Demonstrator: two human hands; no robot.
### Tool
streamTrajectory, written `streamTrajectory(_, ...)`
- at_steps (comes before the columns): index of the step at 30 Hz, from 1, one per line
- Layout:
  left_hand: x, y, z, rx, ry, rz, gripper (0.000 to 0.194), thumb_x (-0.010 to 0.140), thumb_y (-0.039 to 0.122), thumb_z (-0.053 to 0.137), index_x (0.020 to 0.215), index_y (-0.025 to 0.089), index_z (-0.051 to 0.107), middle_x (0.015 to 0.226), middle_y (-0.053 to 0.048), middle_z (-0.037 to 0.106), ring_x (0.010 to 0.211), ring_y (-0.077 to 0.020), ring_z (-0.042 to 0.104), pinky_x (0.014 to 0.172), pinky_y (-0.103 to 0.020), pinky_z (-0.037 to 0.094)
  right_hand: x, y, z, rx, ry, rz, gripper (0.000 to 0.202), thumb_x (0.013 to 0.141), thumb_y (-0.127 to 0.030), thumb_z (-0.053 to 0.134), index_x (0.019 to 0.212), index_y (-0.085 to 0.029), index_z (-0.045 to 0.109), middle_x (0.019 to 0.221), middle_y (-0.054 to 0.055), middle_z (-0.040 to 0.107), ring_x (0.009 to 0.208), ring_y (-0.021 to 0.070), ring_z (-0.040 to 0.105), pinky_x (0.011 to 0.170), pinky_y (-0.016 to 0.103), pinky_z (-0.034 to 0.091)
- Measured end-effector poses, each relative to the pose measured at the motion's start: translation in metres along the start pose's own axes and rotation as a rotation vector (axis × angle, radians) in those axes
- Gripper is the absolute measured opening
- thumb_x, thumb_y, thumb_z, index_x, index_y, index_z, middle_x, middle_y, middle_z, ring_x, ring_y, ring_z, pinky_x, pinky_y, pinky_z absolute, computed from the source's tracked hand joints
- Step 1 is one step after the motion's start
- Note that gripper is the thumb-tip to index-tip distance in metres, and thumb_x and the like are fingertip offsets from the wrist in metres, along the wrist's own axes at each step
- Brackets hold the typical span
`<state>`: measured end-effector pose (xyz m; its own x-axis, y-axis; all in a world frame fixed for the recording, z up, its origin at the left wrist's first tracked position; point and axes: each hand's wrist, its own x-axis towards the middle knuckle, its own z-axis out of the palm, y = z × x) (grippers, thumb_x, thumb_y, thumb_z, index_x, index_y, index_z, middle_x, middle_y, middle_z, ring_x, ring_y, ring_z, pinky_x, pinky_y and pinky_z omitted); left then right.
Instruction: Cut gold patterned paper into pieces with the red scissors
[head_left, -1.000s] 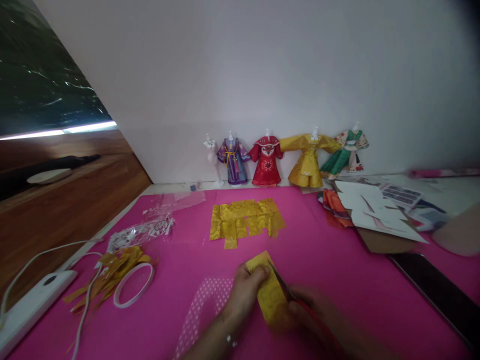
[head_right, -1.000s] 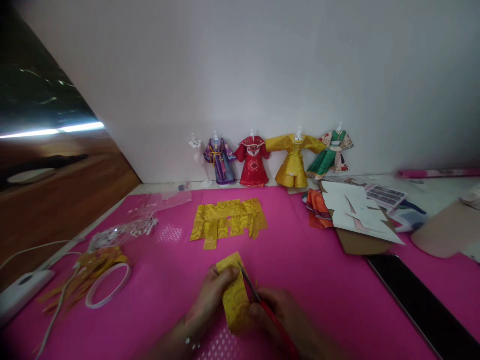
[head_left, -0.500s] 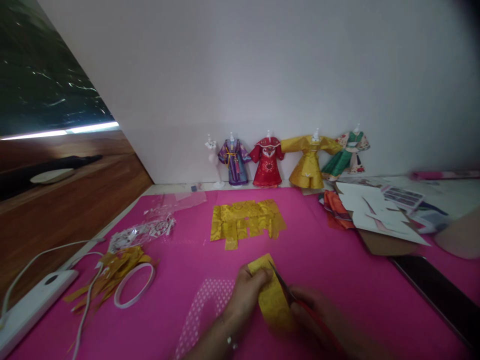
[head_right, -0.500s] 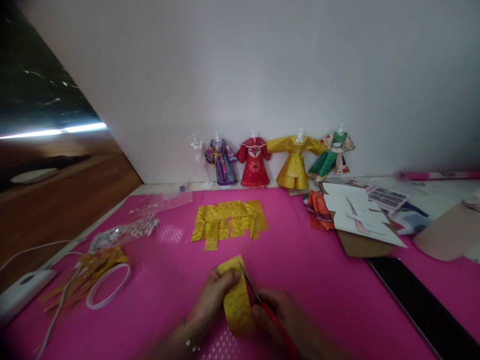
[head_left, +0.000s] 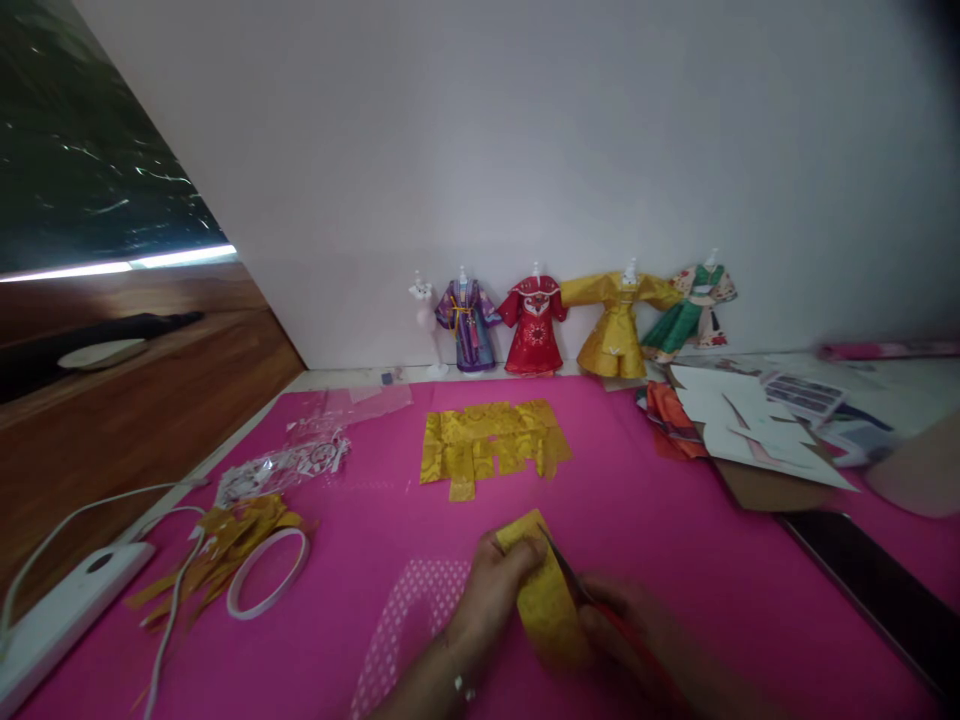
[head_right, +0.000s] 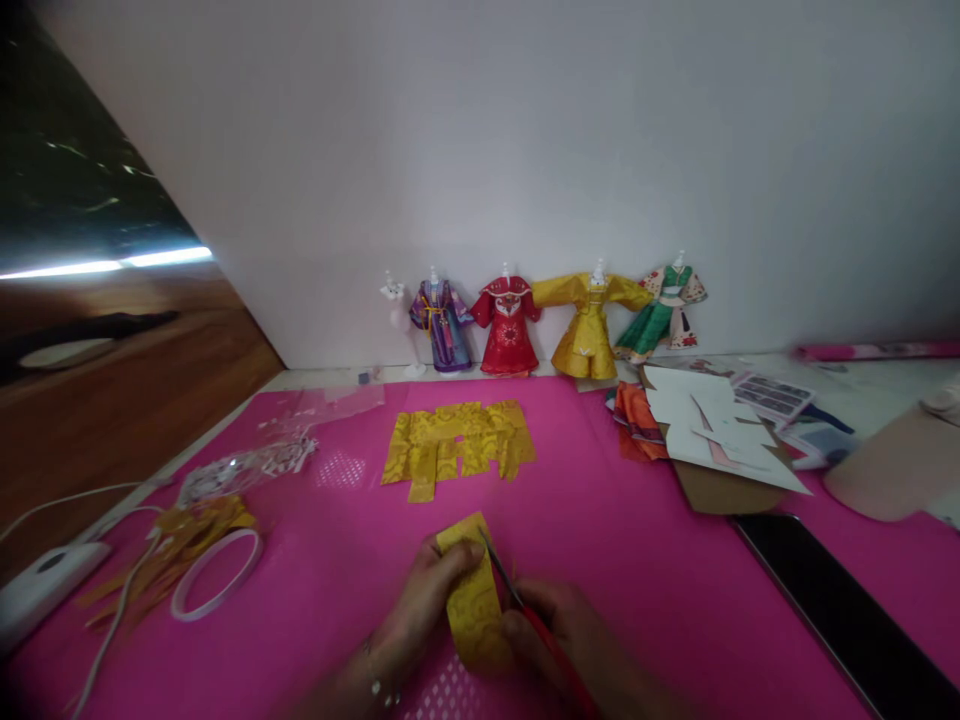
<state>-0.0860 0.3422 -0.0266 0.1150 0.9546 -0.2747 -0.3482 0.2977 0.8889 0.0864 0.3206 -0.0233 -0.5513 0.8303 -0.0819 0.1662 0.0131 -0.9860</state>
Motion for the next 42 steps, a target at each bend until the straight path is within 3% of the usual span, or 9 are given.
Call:
streamTrajectory(8,0.002,0.000,-0.001,0.038,0.091,0.066,0.011,0.068,0.026,0.066,0.064,0.017,0.061,0.055,0.003,0.058,0.051,-0.0120,0.051,0.052,-0.023,0.040,0.000,-0.006,0.000,0.090,-0.046,0.021,0.048,0.088,-0.061,0.053,0.090,-0.015,0.068,0.071,0.001,0.059,0.066,0.0177,0.054,0.066,0.029,0.047)
streamTrajectory(22,0.002,0.001,-0.002,0.109,0.081,0.066,0.016,0.067,0.026,0.064,0.058,0.018,0.054,0.050,0.005,0.049,0.045,-0.0099,0.043,0.047,-0.022,0.033,-0.001,-0.005,-0.001,0.054,-0.038,0.021,0.053,0.089,-0.062,0.050,0.105,-0.015,0.069,0.079,0.004,0.063,0.071,0.0196,0.057,0.069,0.029,0.049)
streamTrajectory(42,0.007,-0.008,-0.007,0.080,0.050,0.040,0.017,0.069,0.028,0.066,0.061,0.018,0.056,0.052,0.005,0.051,0.047,-0.0099,0.045,0.049,-0.023,0.035,0.000,0.000,0.000,0.062,-0.025,0.014,0.052,0.089,-0.062,0.049,0.097,-0.014,0.069,0.077,0.004,0.060,0.071,0.0191,0.055,0.068,0.029,0.049)
